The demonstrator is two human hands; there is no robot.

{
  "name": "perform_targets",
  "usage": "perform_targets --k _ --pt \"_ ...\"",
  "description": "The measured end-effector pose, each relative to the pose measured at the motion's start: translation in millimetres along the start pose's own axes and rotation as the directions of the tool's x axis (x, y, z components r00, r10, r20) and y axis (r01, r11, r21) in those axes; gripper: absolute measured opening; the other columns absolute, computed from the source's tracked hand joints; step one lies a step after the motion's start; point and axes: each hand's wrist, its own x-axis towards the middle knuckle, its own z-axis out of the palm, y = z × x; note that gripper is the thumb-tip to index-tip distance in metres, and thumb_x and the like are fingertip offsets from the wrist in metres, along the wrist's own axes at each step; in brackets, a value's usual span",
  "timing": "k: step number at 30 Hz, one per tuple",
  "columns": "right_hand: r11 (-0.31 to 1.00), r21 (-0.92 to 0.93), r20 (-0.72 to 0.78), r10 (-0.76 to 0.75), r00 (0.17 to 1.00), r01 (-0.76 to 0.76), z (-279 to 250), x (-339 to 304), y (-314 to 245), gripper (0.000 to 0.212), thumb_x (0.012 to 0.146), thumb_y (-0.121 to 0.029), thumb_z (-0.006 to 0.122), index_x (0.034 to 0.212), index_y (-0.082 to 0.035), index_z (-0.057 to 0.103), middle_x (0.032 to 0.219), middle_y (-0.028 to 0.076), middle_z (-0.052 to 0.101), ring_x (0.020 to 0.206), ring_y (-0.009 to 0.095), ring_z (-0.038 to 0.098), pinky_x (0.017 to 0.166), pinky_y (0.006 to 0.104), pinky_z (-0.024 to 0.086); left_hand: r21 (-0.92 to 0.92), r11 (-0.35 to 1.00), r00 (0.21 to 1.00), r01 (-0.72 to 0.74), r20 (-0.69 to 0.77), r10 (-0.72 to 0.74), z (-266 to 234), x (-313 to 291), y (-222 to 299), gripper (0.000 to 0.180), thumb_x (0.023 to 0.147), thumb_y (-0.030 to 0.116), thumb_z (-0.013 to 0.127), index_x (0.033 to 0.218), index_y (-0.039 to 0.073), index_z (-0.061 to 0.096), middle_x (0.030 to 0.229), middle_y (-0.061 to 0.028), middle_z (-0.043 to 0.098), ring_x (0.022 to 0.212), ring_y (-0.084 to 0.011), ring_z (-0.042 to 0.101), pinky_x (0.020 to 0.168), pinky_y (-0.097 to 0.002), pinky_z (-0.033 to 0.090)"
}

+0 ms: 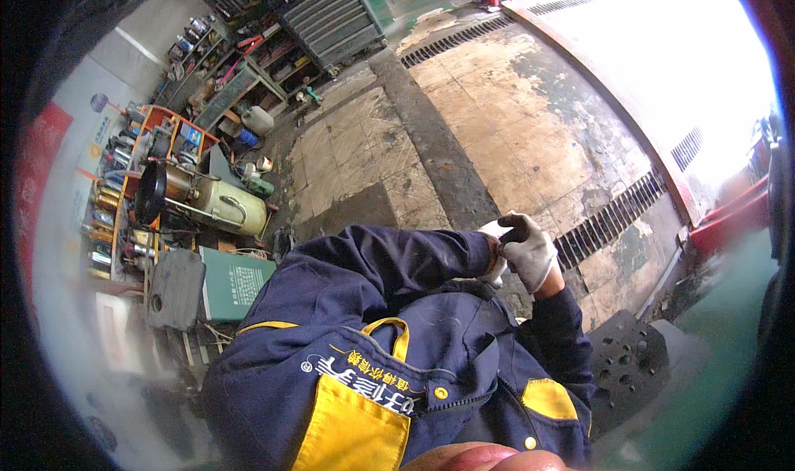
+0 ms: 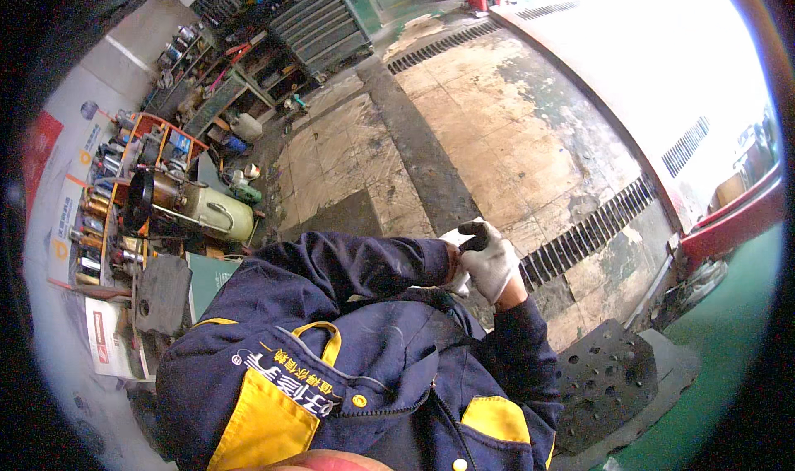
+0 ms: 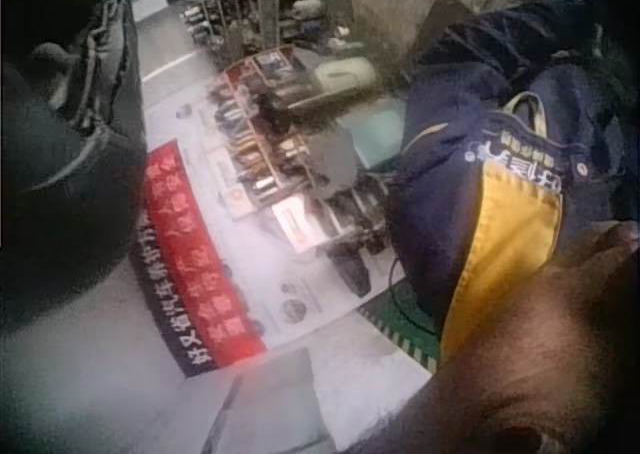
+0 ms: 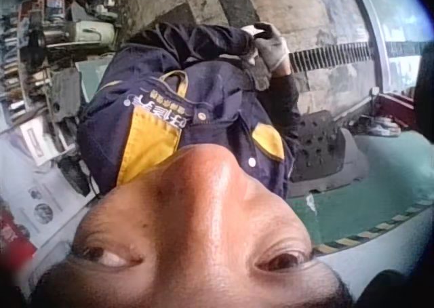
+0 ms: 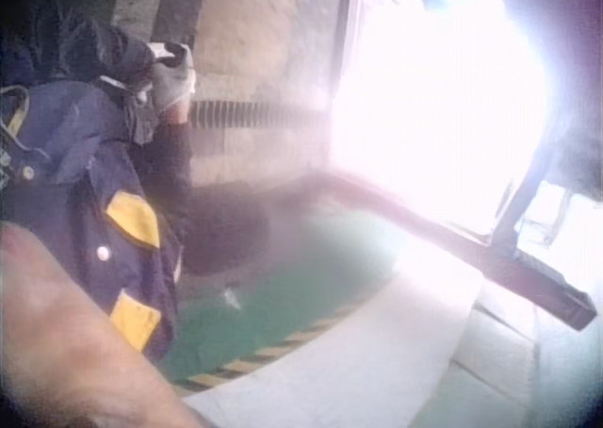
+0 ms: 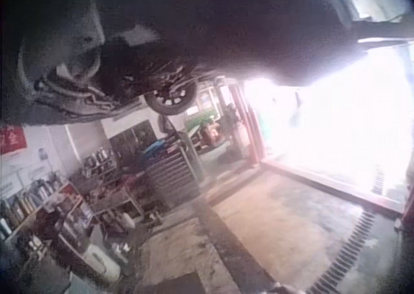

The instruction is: The person retrieves a metal wrench from a tool chest, wipes it with a cloth, and puts on gloves. They then lift a large black underbody shield and position it under the car, aligning it with mounting points. Finally, they use a power drill to fasten the shield to the vehicle.

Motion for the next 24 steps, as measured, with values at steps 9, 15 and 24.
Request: perform_targets --k 9,15,24 --pt "0.997 -0.025 0.173 0.077 0.982 -0.074 210.8 132.5 -34.6 0.039 0.079 0.001 0.064 0.117 0.002 0.069 0.098 0.011 0.074 0.09 0.017 0.07 0.083 0.0297 0.056 0.704 0.677 0.966 -0.214 0.052 0.252 -187.7 -92.7 50.2 0.045 0.098 0.053 0.049 0.109 0.015 0.07 0.114 -0.0108 0.072 0.11 -0.0314 0.065 0.099 -0.0433 0.049" --pt "0.998 -0.058 0.217 0.049 0.975 -0.037 331.0 245.4 -58.7 0.031 0.084 -0.001 0.068 0.115 0.002 0.069 0.097 0.01 0.074 0.088 0.019 0.071 0.082 0.0303 0.056 0.953 0.287 0.935 -0.095 -0.014 0.354 -319.1 -169.7 130.4 0.047 0.094 0.054 0.054 0.105 0.013 0.073 0.11 -0.012 0.074 0.11 -0.0326 0.067 0.098 -0.044 0.051" --pt "0.882 0.429 0.39 0.015 0.921 -0.196 341.2 449.2 -21.8 0.07 0.102 -0.042 0.062 0.15 0.006 0.044 0.139 0.023 0.061 0.123 0.032 0.064 0.111 0.04 0.045 0.946 0.232 0.946 0.227 -0.271 0.178 -615.4 -214.3 76.7 0.066 0.096 0.06 0.051 0.099 -0.001 0.076 0.105 -0.0259 0.072 0.102 -0.0428 0.07 0.091 -0.0519 0.054"
